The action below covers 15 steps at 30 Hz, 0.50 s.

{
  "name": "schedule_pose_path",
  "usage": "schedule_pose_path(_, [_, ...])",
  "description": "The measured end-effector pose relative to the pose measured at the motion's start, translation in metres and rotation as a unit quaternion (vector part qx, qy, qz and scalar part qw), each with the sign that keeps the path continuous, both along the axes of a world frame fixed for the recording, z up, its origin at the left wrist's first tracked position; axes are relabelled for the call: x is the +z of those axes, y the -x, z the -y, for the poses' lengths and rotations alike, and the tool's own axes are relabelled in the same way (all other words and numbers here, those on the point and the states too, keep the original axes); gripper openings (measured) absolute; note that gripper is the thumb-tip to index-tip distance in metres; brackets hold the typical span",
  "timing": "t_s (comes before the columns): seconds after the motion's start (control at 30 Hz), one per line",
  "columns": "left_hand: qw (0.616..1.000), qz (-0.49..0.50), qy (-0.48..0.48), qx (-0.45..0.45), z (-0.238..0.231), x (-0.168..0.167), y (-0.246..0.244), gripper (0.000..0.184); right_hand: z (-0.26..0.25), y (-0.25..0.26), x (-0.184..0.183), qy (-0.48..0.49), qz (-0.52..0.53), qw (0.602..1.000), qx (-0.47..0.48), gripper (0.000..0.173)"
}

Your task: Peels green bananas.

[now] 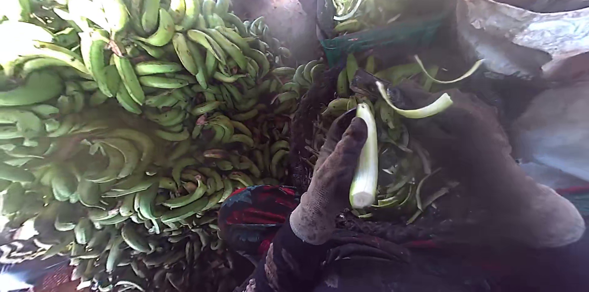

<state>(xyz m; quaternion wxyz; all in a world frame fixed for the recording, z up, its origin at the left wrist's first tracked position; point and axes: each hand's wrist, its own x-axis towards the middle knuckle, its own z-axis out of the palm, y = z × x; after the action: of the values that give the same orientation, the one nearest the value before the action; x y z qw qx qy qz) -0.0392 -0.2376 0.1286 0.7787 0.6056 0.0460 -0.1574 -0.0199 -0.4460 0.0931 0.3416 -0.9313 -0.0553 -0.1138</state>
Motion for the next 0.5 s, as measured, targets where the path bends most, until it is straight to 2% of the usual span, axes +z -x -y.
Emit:
schedule_pose_path(0.07, [0.993,0.079,0.018,0.088,-0.005,0.003,-0.011,0.045,0.002,0.012,0.008,-0.060,-0.026,0.998,0.018,0.042])
schedule_pose_path(0.13, [0.959,0.209,0.018,0.189,-0.006,0.003,-0.028,0.047,-0.004,0.029,0.006,-0.128,0.004,0.989,0.077,0.040])
schedule_pose_path(0.2, [0.938,0.271,0.004,0.215,-0.005,0.003,-0.039,0.049,-0.015,0.037,0.002,-0.147,0.041,0.984,0.093,0.037])
schedule_pose_path(0.23, [0.952,0.247,0.001,0.183,-0.004,0.003,-0.036,0.045,-0.019,0.034,-0.001,-0.132,0.055,0.987,0.080,0.037])
schedule_pose_path(0.3, [0.991,0.122,-0.032,0.053,-0.003,0.006,-0.020,0.038,-0.013,0.016,-0.002,-0.058,0.064,0.995,0.042,0.041])
schedule_pose_path(0.37, [0.996,0.016,-0.062,-0.063,-0.002,0.006,-0.015,0.043,0.000,-0.005,-0.002,0.041,0.001,0.999,0.004,0.046])
schedule_pose_path(0.43, [0.998,0.001,-0.016,-0.053,-0.006,0.005,-0.016,0.040,0.003,-0.007,-0.002,0.063,-0.028,0.997,-0.024,0.043])
schedule_pose_path(0.5, [0.996,0.043,0.044,0.068,-0.006,0.005,-0.025,0.041,-0.008,0.009,-0.005,0.005,0.039,0.999,-0.026,0.040])
